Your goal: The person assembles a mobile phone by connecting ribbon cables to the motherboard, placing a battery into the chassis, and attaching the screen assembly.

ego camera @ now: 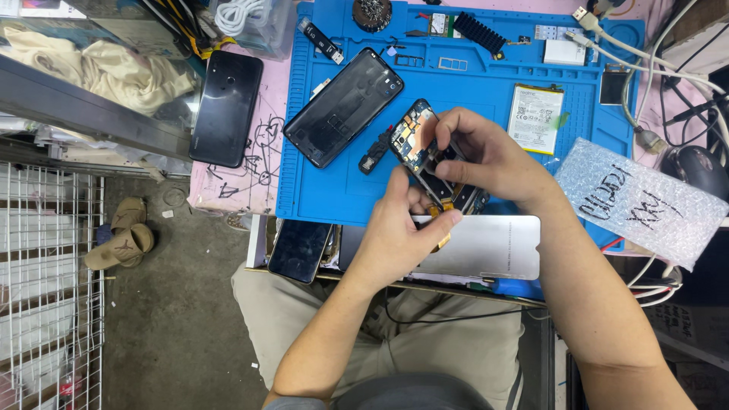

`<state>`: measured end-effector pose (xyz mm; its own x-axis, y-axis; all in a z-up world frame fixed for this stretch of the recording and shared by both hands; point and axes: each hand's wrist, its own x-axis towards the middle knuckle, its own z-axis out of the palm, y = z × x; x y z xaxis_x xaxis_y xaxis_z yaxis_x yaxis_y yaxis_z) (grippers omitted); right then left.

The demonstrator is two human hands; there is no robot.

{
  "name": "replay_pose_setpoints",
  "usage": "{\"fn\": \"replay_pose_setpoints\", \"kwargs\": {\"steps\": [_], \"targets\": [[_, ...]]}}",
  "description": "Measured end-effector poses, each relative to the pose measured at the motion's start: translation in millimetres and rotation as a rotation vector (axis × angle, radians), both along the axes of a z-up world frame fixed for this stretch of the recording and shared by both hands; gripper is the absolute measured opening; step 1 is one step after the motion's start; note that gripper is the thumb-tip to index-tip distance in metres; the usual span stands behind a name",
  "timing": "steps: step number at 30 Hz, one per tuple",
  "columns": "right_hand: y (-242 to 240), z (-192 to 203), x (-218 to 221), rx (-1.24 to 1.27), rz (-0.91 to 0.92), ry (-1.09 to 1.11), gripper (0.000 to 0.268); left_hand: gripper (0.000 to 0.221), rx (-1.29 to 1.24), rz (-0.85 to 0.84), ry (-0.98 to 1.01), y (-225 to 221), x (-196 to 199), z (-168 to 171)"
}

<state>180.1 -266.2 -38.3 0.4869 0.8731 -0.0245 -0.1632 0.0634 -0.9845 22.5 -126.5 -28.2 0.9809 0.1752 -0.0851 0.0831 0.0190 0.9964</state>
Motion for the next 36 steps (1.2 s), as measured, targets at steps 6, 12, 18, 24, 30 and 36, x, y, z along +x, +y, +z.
{"fn": "replay_pose_setpoints", "kwargs": {"steps": [6, 12, 18, 24, 30, 36], "targets": [[-2.5, -3.0, 0.8, -0.100, -0.090, 0.059, 0.026, 0.061, -0.243, -0.010, -0.010, 6.6, 4.5, -9.5], [-11.3, -7.3, 0.6, -0.104, -0.102, 0.037, 0.017, 0.033, -0.014, 0.071, 0.048, 7.2, 5.8, -18.1], [-10.7, 1.8, 1.7, 0.087, 0.006, -0.003, 0.027, 0.035, -0.277, 0.134, -0.109, 7.1, 3.3, -27.9], [-9.2, 3.4, -1.5, 0.100, -0.013, -0.006, 0.034, 0.032, 0.083, 0.274, -0.098, 6.6, 0.8, -8.8], [-5.0, -10.7, -4.1, 0.021, -0.123, -0.289, 0.047, 0.030, 0.143, 0.302, -0.022, -10.8, 5.0, 12.8], [-4.8, -7.7, -14.1, 0.012, -0.227, -0.446, 0.027, 0.027, 0.185, 0.339, -0.071, -15.2, 1.1, 5.9]]}}
